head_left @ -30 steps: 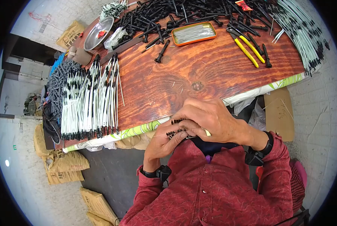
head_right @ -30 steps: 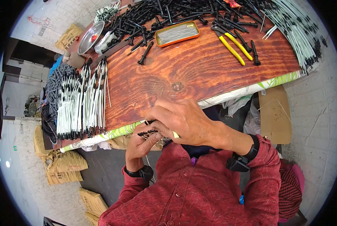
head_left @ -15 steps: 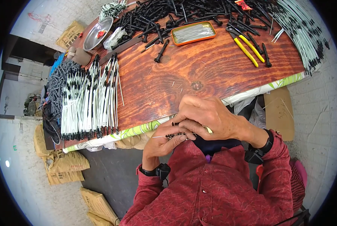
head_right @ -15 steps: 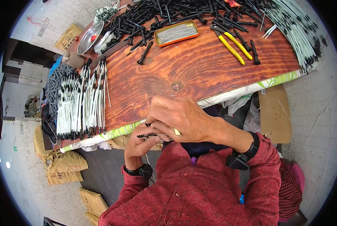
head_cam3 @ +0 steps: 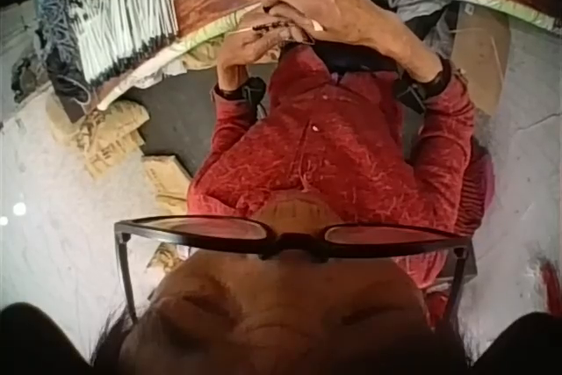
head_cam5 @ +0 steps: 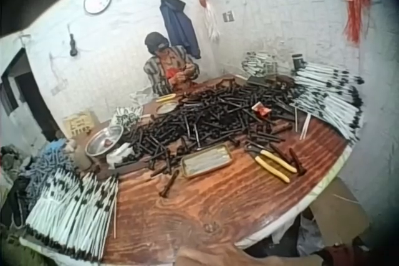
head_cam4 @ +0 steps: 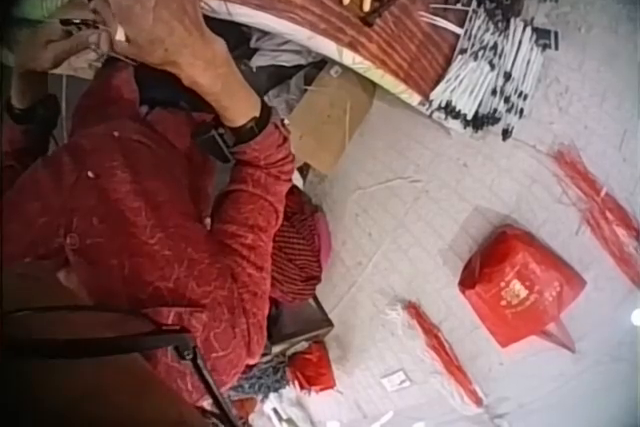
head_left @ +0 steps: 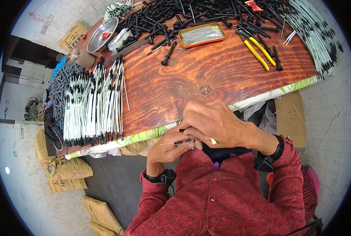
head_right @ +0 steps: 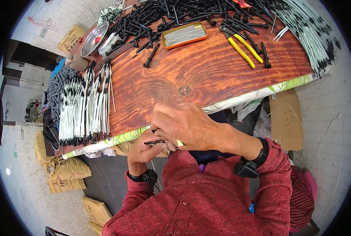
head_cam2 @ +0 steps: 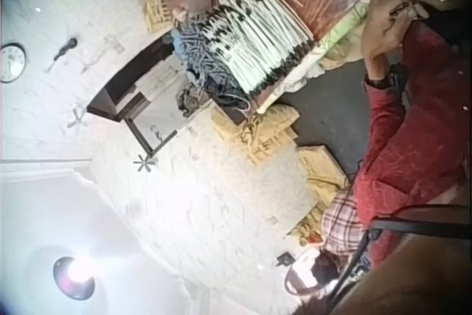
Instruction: The person gathers white rods by hand, aligns them, and inserts the ends into a black plastic component. They then pick up a small metal pin from a container and push it into the black component to secure the rods.
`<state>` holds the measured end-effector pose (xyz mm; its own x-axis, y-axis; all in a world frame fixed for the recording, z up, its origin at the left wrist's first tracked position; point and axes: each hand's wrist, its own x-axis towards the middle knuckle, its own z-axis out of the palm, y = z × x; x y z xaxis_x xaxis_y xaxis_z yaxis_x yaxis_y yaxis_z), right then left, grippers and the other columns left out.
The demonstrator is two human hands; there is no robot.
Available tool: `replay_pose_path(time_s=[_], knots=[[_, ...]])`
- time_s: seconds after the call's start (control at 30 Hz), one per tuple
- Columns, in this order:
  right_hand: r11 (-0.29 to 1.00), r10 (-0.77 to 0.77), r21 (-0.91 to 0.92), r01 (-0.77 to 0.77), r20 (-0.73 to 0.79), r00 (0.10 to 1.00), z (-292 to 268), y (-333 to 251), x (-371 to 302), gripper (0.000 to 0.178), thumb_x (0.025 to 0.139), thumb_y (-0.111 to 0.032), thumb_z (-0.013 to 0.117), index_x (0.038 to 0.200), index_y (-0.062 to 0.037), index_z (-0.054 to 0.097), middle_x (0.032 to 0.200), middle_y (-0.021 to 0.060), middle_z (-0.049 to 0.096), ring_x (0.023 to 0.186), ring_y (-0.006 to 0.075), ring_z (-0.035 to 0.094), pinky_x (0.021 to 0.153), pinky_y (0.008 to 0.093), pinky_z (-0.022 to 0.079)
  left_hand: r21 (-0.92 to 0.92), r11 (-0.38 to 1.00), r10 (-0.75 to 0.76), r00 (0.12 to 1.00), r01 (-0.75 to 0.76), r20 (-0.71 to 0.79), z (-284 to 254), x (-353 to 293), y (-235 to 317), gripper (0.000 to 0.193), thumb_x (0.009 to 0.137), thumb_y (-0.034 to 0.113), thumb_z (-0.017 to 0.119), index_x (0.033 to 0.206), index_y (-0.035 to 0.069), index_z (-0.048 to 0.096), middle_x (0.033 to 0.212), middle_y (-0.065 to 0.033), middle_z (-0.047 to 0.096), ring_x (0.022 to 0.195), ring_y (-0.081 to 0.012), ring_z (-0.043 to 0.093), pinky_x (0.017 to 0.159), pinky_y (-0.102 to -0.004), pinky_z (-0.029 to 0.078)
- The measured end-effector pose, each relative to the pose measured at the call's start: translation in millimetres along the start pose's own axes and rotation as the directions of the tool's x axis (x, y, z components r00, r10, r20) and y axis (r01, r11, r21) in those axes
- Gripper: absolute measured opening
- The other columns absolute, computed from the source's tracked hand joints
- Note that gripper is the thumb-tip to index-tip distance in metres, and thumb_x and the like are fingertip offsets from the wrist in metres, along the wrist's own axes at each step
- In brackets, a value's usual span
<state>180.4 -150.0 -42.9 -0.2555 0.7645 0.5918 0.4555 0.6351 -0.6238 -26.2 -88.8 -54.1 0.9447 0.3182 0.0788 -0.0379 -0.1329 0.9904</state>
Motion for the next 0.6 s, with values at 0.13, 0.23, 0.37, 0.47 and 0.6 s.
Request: replay_pose_path(time_s=[0.13,0.23,0.37,0.47,0.6], knots=[[1.000,0.024,-0.014,-0.024,0.017,1.000,-0.5,0.6,0.2,0.018,0.084,-0.011,0.072,0.098,-0.0060,0.061,0.091,0.0086,0.058,0.073,0.0290,0.063,0.057,0.0389,0.049,0.019,1.000,-0.015,1.000,0.015,-0.023,2.5,2.2,3.0,0.023,0.098,0.015,0.061,0.109,-0.004,0.068,0.091,-0.0117,0.071,0.086,-0.0231,0.069,0.081,-0.0338,0.053],[0.999,0.039,-0.022,-0.039,0.023,0.999,-6.9,-0.8,0.7,0.019,0.082,-0.010,0.073,0.097,-0.0053,0.063,0.091,0.0088,0.059,0.074,0.0278,0.064,0.059,0.0366,0.049,0.032,0.999,0.000,0.998,0.002,-0.064,2.3,0.1,-3.1,0.023,0.099,0.017,0.060,0.107,-0.003,0.068,0.090,-0.0119,0.071,0.086,-0.0234,0.069,0.082,-0.0340,0.053],[0.998,0.065,-0.004,-0.065,-0.001,0.998,-20.2,1.7,-9.6,0.017,0.081,-0.008,0.075,0.093,-0.0043,0.063,0.089,0.0096,0.061,0.073,0.0271,0.063,0.058,0.0360,0.048,0.049,0.998,0.047,0.994,-0.042,-0.098,-2.8,-3.2,-10.9,0.024,0.099,0.020,0.060,0.101,-0.002,0.069,0.093,-0.0129,0.071,0.088,-0.0237,0.069,0.083,-0.0342,0.052],[0.994,0.107,0.035,-0.106,-0.035,0.994,-21.8,4.6,-17.7,0.015,0.080,-0.007,0.075,0.089,-0.0036,0.064,0.086,0.0100,0.061,0.072,0.0265,0.063,0.057,0.0356,0.048,0.049,0.998,0.054,0.994,-0.049,-0.094,-4.2,-2.5,-9.5,0.025,0.099,0.022,0.060,0.098,-0.002,0.068,0.095,-0.0136,0.071,0.090,-0.0239,0.069,0.084,-0.0346,0.052],[0.992,0.124,-0.027,-0.126,-0.081,0.989,-16.2,0.8,-14.7,0.012,0.079,-0.004,0.075,0.085,-0.0031,0.064,0.082,0.0101,0.060,0.068,0.0258,0.062,0.056,0.0352,0.046,0.014,1.000,0.018,0.991,-0.017,-0.136,0.1,-1.5,-6.2,0.026,0.100,0.023,0.060,0.095,-0.002,0.068,0.098,-0.0134,0.071,0.092,-0.0237,0.068,0.085,-0.0340,0.052]])
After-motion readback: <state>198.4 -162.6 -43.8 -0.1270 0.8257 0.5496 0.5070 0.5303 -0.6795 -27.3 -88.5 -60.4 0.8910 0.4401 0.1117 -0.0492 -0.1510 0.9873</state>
